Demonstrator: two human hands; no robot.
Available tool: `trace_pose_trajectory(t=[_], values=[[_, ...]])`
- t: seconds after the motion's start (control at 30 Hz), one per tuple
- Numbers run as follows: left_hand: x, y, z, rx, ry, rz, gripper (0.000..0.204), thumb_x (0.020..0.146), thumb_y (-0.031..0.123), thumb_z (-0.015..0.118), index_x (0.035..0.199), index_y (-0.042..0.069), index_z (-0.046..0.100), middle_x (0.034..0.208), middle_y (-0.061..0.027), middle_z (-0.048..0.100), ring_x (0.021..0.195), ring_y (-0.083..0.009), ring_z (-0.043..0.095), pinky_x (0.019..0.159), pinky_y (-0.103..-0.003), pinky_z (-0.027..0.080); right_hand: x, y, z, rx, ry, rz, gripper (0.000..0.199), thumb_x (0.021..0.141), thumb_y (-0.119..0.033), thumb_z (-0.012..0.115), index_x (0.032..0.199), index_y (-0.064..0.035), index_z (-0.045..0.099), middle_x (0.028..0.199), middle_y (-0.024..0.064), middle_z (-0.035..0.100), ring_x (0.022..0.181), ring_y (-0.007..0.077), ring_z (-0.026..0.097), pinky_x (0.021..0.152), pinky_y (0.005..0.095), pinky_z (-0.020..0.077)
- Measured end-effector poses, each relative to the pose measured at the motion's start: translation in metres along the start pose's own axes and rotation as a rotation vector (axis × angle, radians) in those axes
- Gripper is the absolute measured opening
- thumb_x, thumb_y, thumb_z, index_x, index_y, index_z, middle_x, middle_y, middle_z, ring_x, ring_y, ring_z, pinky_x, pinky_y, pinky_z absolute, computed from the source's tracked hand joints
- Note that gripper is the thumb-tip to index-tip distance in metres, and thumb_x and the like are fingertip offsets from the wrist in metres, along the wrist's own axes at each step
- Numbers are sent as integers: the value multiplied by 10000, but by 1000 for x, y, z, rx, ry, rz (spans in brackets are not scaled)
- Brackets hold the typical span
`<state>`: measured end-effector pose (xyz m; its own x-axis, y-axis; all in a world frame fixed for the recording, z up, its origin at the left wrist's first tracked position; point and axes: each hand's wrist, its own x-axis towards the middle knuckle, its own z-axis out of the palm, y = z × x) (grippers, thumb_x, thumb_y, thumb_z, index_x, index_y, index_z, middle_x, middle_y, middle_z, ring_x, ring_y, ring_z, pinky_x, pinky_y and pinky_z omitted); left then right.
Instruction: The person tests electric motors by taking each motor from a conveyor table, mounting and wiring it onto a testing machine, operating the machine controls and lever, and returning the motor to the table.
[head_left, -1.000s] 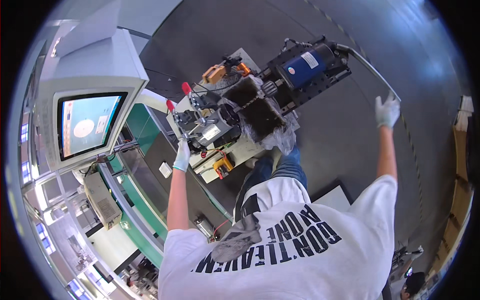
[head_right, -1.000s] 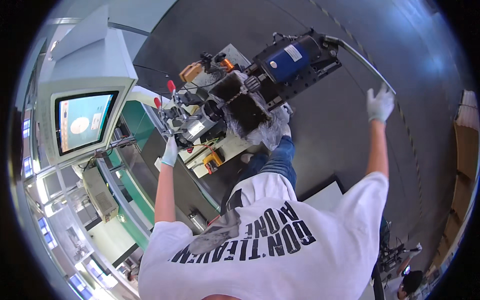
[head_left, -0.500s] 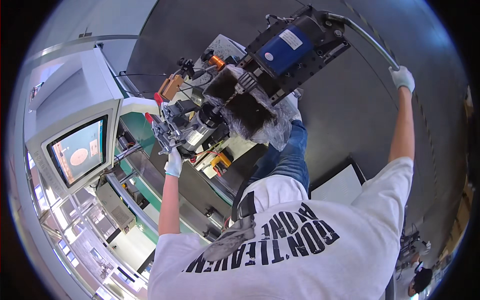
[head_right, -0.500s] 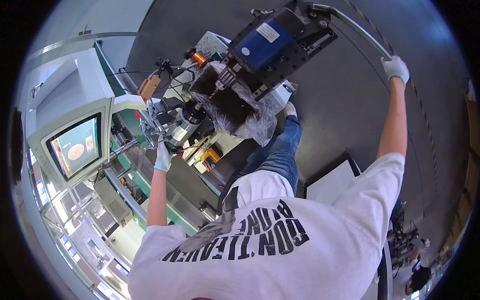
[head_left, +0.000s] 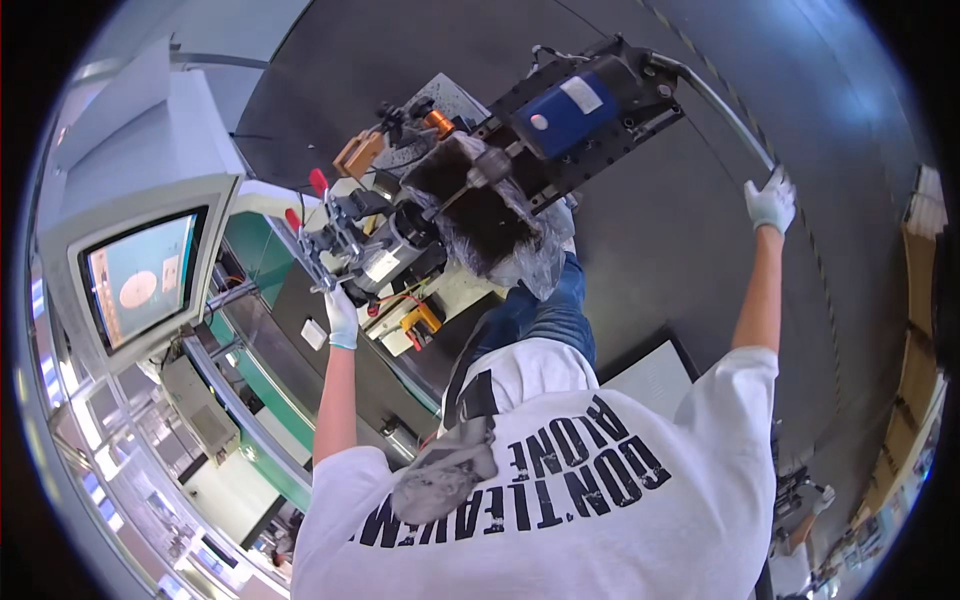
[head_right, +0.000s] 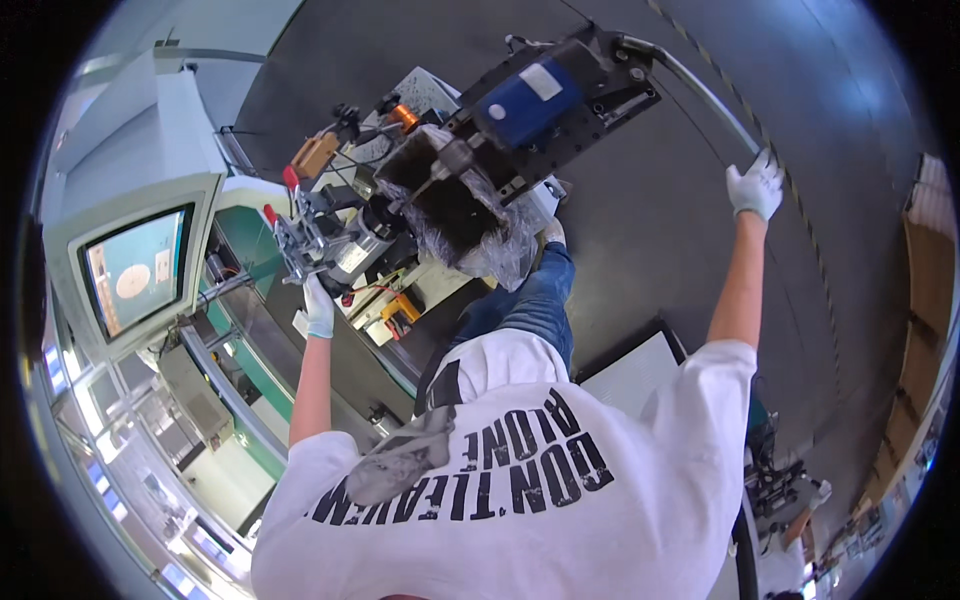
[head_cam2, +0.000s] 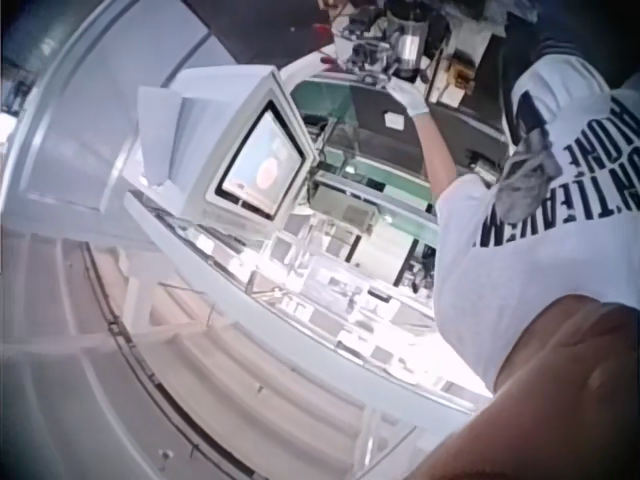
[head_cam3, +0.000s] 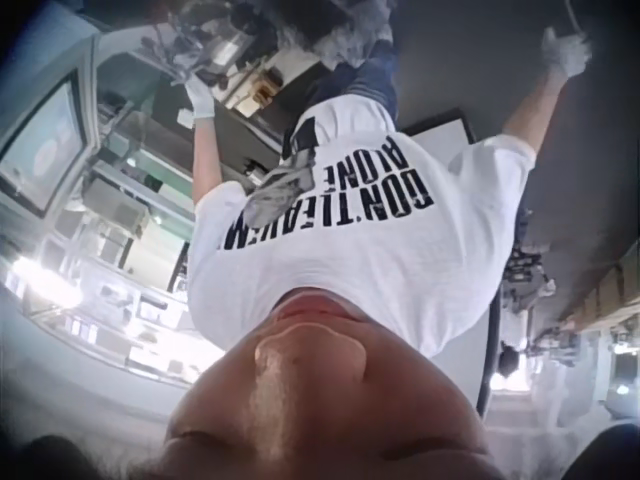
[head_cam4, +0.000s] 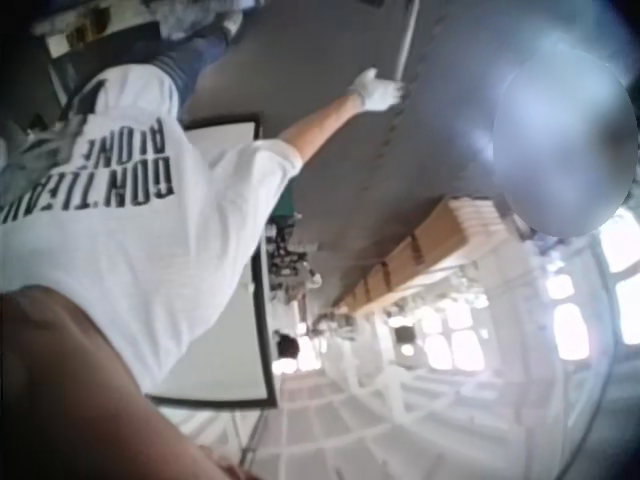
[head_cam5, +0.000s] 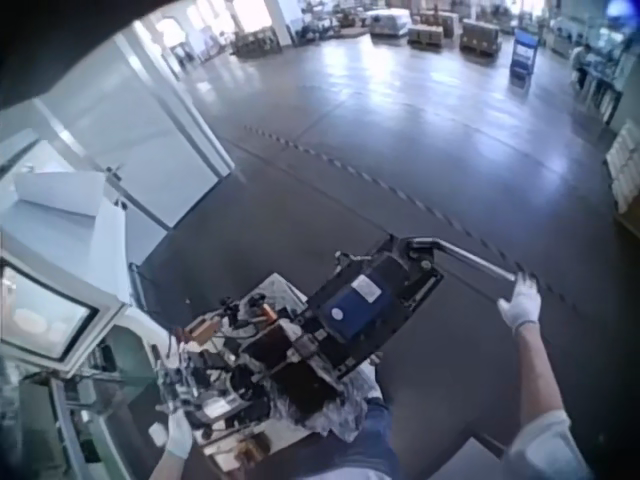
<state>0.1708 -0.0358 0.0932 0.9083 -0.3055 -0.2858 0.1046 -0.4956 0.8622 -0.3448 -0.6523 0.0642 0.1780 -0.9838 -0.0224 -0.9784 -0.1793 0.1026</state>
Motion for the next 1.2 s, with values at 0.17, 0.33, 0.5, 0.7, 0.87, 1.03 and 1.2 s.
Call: trace_pose_trajectory(t=[0.17, 0.33, 0.5, 0.7, 0.87, 1.03, 1.2], values=[[-19, 42, 16, -168, 54, 231, 410, 1033, 264, 443, 1331, -14, 487, 1088, -31, 572, 920, -94, 524, 838, -244, 442, 4, -147, -137, 462, 326, -518, 593, 857, -349, 658, 1328, -11, 535, 1354, 232, 525, 1259, 399, 494, 1067, 426, 395], [5, 9, -6, 285, 99, 128, 380, 1008, 257, 464, 1237, -40, 529, 1106, -211, 603, 1007, -297, 572, 916, -368, 442, -123, -372, -295, 879, 309, -1224, 350, 855, -258, 630, 1091, 0, 636, 1057, 187, 657, 1028, 355, 614, 917, 445, 481], [60, 160, 13, -43, -31, 402, 327, 1003, 246, 444, 1148, -13, 582, 1010, -164, 646, 911, -307, 629, 860, -368, 477, -207, -551, -276, 401, 177, -1319, 307, 900, -355, 541, 1002, -99, 678, 1017, 120, 672, 952, 283, 657, 802, 416, 505], [113, 159, 6, 385, -193, 309, 493, 949, 439, 476, 767, 18, 656, 753, -200, 660, 765, -354, 651, 730, -446, 477, -236, -559, -329, -252, 14, -1501, 215, 868, -234, 591, 960, -107, 738, 885, 70, 726, 852, 314, 702, 731, 436, 557], [133, 182, -2, 993, -209, 1204, 162, 873, 199, 583, 993, 110, 646, 881, -98, 654, 810, -315, 648, 698, -425, 530, -224, -413, -278, 131, -58, -1292, 258, 889, -321, 563, 864, -84, 662, 776, 144, 685, 739, 344, 680, 650, 486, 536], [121, 188, -7, 616, -386, 570, 423, 932, 420, 497, 744, 103, 704, 782, -140, 682, 818, -311, 667, 753, -440, 512, -269, -375, -181, 348, -246, -1090, 227, 942, -280, 533, 979, -74, 621, 862, 170, 670, 793, 357, 663, 674, 453, 523], [120, 198, -11, 888, -454, 856, 351, 926, 391, 533, 839, 113, 729, 807, -130, 686, 808, -295, 663, 735, -409, 513, -272, -379, -167, 519, -172, -1122, 165, 946, -235, 548, 961, -78, 596, 872, 140, 657, 775, 357, 649, 640, 448, 510]])
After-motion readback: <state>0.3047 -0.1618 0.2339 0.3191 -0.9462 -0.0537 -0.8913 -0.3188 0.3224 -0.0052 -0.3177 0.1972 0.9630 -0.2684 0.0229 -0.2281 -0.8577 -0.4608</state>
